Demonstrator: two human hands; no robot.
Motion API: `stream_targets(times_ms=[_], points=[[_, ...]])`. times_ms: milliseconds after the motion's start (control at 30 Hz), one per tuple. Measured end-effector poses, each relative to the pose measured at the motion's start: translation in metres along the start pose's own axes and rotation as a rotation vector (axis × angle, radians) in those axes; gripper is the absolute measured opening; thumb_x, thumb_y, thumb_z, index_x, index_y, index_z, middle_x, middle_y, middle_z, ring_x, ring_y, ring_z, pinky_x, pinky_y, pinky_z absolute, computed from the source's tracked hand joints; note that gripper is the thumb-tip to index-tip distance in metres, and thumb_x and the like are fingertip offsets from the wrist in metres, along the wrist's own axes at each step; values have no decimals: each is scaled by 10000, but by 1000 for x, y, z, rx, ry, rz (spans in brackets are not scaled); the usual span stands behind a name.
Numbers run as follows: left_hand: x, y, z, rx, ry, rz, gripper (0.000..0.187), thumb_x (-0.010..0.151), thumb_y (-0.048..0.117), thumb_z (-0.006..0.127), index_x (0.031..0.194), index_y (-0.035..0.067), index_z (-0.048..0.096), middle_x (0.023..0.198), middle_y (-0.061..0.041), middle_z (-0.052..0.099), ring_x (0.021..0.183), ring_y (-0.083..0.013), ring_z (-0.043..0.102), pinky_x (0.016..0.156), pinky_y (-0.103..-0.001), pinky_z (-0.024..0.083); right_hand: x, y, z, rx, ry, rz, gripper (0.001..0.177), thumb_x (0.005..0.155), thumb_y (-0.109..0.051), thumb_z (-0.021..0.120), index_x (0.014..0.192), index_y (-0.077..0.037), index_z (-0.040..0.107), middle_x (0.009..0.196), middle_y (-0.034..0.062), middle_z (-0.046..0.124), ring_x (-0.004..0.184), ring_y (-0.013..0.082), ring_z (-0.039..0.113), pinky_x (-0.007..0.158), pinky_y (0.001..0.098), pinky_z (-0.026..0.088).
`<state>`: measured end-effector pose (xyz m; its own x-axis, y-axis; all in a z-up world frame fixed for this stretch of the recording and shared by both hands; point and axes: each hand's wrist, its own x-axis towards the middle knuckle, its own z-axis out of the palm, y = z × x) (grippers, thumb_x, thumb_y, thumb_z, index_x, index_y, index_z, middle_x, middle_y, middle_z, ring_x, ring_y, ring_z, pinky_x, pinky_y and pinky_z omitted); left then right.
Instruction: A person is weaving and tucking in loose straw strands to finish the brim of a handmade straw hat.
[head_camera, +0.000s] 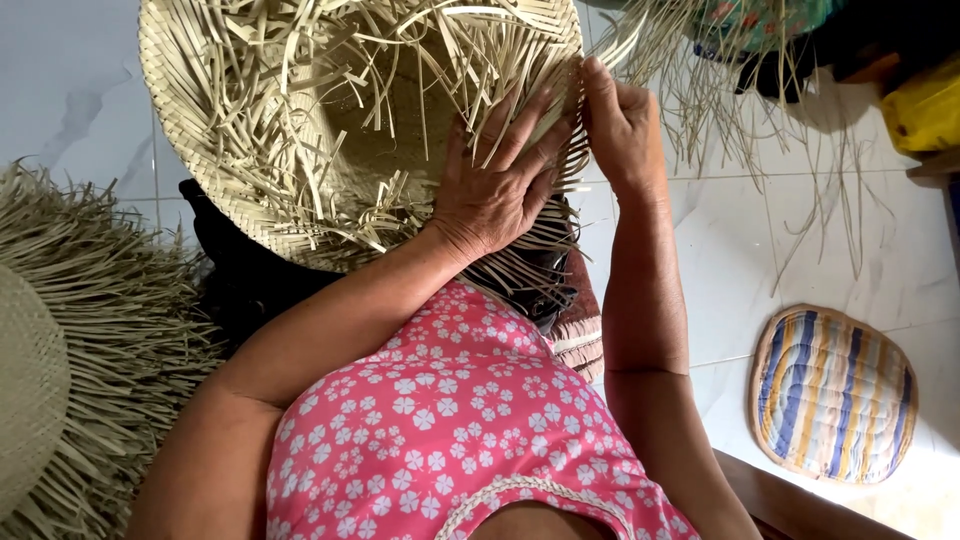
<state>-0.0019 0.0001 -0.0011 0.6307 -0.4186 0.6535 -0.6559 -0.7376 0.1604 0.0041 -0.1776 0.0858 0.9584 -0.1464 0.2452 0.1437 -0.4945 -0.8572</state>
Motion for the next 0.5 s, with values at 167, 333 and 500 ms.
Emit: stream_targets(times_ms=[167,333,500], points=[[-2,-2,4,40,-51,14,654,1134,536,575,1662,396,215,1711,15,21,1567,-256,318,1239,-713,344,0,-8,-21,217,-104,77,573,1056,-563,498,599,-221,449,528,-62,393,417,68,333,387,247,278],[2,-1,-7,45,-59,18,653,1110,493,600,1655,371,261,1699,14,76,1542,-252,360,1238,-684,355,-21,-56,-74,-42,209,359,568,992,-664,453,661,-208,526,524,-85,396,368,55,369,349,258,301],[5,1,-20,12,-120,-15,597,1123,513,532,1635,357,269,1695,31,173,1537,-235,419,1234,-668,335,-70,-24,-158,453,526,-164,347,1115,-314,429,819,-156,517,723,-7,435,524,97,294,524,292,256]])
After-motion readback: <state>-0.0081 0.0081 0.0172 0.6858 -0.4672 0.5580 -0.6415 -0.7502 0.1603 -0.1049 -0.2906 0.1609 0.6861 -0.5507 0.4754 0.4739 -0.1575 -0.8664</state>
